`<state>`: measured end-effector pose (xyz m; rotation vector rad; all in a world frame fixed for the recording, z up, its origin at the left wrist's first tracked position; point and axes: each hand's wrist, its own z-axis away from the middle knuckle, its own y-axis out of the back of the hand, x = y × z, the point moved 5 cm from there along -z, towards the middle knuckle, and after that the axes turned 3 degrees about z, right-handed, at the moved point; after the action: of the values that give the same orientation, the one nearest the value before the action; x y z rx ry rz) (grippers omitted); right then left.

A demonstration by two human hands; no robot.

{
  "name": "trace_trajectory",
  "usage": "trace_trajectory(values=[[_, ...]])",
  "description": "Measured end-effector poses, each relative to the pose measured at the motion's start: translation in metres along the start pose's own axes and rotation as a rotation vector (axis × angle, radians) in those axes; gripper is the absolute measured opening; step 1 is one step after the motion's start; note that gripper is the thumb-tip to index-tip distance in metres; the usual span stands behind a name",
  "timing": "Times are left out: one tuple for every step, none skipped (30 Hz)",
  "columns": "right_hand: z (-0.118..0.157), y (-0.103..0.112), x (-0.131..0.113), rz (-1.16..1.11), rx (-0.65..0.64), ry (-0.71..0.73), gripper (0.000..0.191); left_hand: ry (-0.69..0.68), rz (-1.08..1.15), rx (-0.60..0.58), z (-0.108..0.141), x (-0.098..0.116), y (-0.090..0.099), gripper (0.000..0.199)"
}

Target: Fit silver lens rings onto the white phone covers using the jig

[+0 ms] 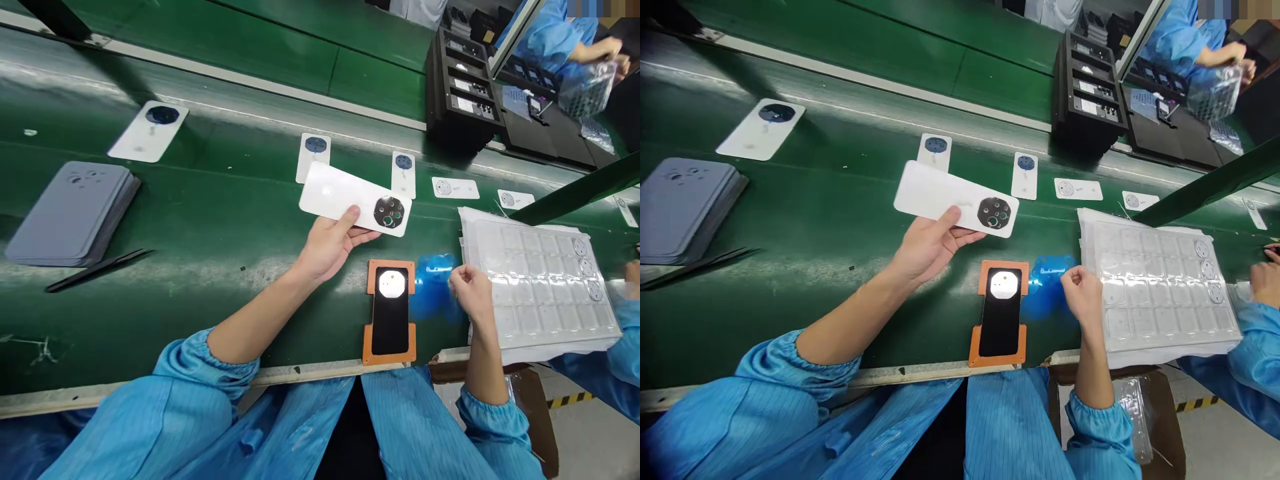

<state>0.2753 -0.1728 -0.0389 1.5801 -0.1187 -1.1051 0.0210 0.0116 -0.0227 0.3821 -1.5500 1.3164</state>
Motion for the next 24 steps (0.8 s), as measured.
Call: trace_trajectory(values=[[0.007, -0.005, 0.007, 0.067, -0.052, 0.019, 0.017, -0.012, -0.04, -0.012, 0.003, 0.003, 0.001, 0.047], [0.014, -0.01, 0.011, 0.138, -0.087, 0.035, 0.02, -0.024, -0.094, -0.026, 0.008, 0.005, 0.002, 0.047], [0.02, -0.012, 0.014, 0.201, -0.097, 0.048, 0.023, -0.039, -0.167, -0.039, 0.014, 0.006, 0.003, 0.047], [0.025, -0.012, 0.015, 0.247, -0.082, 0.058, 0.025, -0.058, -0.265, -0.046, 0.021, 0.008, 0.003, 0.045], [0.029, -0.009, 0.014, 0.266, -0.047, 0.065, 0.026, -0.084, -0.39, -0.052, 0.028, 0.009, 0.004, 0.042], [0.033, -0.004, 0.011, 0.259, -0.002, 0.078, 0.027, -0.12, -0.534, -0.075, 0.037, 0.01, 0.003, 0.038], [0.036, 0.001, 0.006, 0.227, 0.044, 0.105, 0.026, -0.17, -0.683, -0.136, 0.045, 0.011, 0.001, 0.035], [0.04, 0.006, -0.001, 0.177, 0.083, 0.154, 0.024, -0.239, -0.824, -0.228, 0.055, 0.01, -0.004, 0.032], [0.044, 0.01, -0.01, 0.121, 0.1, 0.231, 0.02, -0.323, -0.955, -0.343, 0.064, 0.007, -0.009, 0.031], [0.049, 0.012, -0.021, 0.075, 0.094, 0.337, 0.016, -0.419, -1.075, -0.462, 0.074, 0.003, -0.015, 0.032], [0.054, 0.012, -0.033, 0.05, 0.07, 0.465, 0.015, -0.521, -1.186, -0.565, 0.084, -0.003, -0.02, 0.035], [0.061, 0.008, -0.045, 0.053, 0.034, 0.605, 0.018, -0.614, -1.299, -0.639, 0.092, -0.01, -0.024, 0.039], [0.068, 0.003, -0.055, 0.081, -0.003, 0.742, 0.024, -0.689, -1.41, -0.679, 0.098, -0.017, -0.027, 0.042], [0.075, -0.003, -0.062, 0.127, -0.031, 0.861, 0.03, -0.746, -1.505, -0.695, 0.102, -0.025, -0.028, 0.044], [0.08, -0.009, -0.066, 0.177, -0.045, 0.953, 0.036, -0.782, -1.576, -0.708, 0.105, -0.031, -0.029, 0.045], [0.083, -0.015, -0.068, 0.222, -0.045, 1.017, 0.04, -0.803, -1.624, -0.711, 0.106, -0.037, -0.029, 0.045], [0.084, -0.021, -0.067, 0.256, -0.038, 1.062, 0.043, -0.817, -1.652, -0.71, 0.107, -0.041, -0.029, 0.044], [0.085, -0.025, -0.066, 0.279, -0.029, 1.093, 0.044, -0.828, -1.667, -0.706, 0.108, -0.044, -0.029, 0.044], [0.085, -0.028, -0.064, 0.293, -0.023, 1.112, 0.044, -0.836, -1.674, -0.704, 0.108, -0.045, -0.028, 0.044], [0.085, -0.03, -0.062, 0.3, -0.021, 1.126, 0.045, -0.838, -1.675, -0.703, 0.108, -0.047, -0.028, 0.044], [0.084, -0.031, -0.06, 0.306, -0.023, 1.133, 0.045, -0.84, -1.671, -0.705, 0.108, -0.047, -0.027, 0.044], [0.084, -0.031, -0.059, 0.311, -0.025, 1.135, 0.045, -0.841, -1.661, -0.709, 0.108, -0.047, -0.027, 0.044], [0.083, -0.03, -0.059, 0.318, -0.026, 1.134, 0.045, -0.835, -1.651, -0.713, 0.108, -0.048, -0.026, 0.045], [0.083, -0.03, -0.059, 0.327, -0.027, 1.136, 0.044, -0.827, -1.643, -0.717, 0.108, -0.048, -0.026, 0.045]])
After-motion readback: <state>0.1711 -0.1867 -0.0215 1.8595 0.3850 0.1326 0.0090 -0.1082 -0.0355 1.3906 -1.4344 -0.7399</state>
